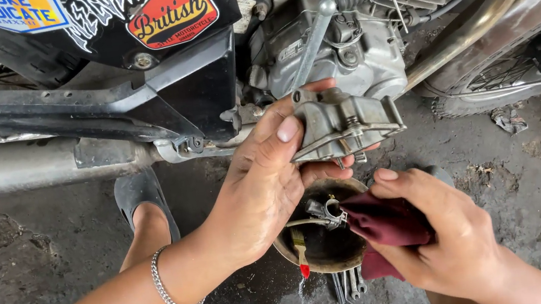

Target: Cleaning and inspecting a motorcycle carburetor using a cloth and a screwdriver.

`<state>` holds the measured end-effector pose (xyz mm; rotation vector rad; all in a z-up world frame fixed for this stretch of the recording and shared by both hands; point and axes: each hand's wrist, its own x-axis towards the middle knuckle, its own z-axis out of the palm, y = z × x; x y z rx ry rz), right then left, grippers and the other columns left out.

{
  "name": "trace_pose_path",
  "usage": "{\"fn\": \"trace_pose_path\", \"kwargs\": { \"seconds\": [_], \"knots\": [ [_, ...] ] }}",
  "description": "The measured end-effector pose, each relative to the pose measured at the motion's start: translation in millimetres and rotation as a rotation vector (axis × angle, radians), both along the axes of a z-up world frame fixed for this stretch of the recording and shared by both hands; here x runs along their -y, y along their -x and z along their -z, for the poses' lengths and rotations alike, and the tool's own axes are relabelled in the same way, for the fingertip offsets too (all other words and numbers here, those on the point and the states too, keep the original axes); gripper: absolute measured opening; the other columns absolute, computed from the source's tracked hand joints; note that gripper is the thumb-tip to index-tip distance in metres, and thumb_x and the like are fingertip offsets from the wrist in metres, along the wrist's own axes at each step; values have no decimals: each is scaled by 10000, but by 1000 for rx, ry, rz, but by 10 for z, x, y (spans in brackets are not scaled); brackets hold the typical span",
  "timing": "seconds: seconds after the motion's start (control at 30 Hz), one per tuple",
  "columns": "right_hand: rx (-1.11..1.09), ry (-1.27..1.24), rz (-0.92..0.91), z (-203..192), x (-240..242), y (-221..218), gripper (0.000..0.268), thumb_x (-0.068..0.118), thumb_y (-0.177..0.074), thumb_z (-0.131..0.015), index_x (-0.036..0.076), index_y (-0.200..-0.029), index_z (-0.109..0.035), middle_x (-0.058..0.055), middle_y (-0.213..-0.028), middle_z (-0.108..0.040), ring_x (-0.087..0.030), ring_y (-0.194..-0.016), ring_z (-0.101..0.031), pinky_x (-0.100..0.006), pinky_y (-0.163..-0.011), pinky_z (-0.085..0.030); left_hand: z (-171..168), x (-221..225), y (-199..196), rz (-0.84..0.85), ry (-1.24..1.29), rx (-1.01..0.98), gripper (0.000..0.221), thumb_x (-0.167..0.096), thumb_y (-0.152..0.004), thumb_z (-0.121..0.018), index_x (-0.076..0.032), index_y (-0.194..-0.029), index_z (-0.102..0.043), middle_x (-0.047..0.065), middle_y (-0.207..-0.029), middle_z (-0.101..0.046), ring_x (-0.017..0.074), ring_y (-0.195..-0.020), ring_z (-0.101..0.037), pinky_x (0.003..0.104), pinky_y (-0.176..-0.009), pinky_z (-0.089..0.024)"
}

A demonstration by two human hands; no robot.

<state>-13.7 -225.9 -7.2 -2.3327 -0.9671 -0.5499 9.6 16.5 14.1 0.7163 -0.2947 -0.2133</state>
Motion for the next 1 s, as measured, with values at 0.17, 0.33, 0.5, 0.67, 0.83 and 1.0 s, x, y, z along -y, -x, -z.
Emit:
{"fn": "trace_pose_path", "kwargs": {
  "seconds": [0.17, 0.33, 0.5, 0.67, 0.83, 1.0],
  "knots": [
    [50, 64, -57, -92, -178, -1, 692, 160, -864, -814, -78, -1410, -463, -189, -1244, -704, -259, -1007, -772, -388, -935, -630, 36, 51, 10, 23, 2, 6, 571, -379, -1035, -549, -5, -1460, -477, 153, -1224, -644, 260, -1050, -655, 389, -948, -575],
    [1, 128, 14, -203, -363, 63, 673, 124, -877, -776, -98, -1426, -456, -136, -1161, -723, -263, -1044, -742, -372, -917, -598, 70, 117, 24, 40, -18, 6, 566, -400, -1034, -552, -42, -1467, -482, 115, -1318, -632, 239, -1202, -641, 378, -989, -556],
    [-6, 220, 254, -74, -420, 139, 802, 278, -835, -784, -69, -1468, -434, -29, -1187, -755, -194, -1101, -734, -443, -672, -563, 83, 174, 27, 69, 34, -12, 544, -340, -1029, -586, -7, -1448, -491, 162, -1332, -609, 251, -1254, -598, 377, -1086, -518],
    [-1, 212, 219, -49, -433, 132, 803, 221, -833, -779, -88, -1475, -410, -24, -1161, -761, -209, -1065, -742, -390, -745, -587, 122, 180, 19, 93, 69, -45, 542, -332, -1039, -570, 4, -1454, -476, 176, -1318, -620, 322, -1232, -629, 418, -1040, -547],
    [-85, 187, 192, -62, -429, 124, 734, 198, -789, -772, -64, -1407, -475, -44, -1146, -739, -231, -1033, -732, -380, -813, -584, 93, 166, 27, 116, 119, -59, 592, -331, -1023, -597, 16, -1480, -452, 227, -1324, -619, 447, -1222, -647, 494, -1076, -549],
    [-112, 168, 199, -88, -424, 126, 766, 222, -775, -786, -60, -1410, -466, -43, -1109, -745, -234, -992, -742, -401, -760, -596, 65, 154, 30, 127, 103, -56, 591, -333, -1021, -584, 10, -1483, -446, 256, -1316, -628, 456, -1227, -647, 484, -1063, -547]
  ]
}}
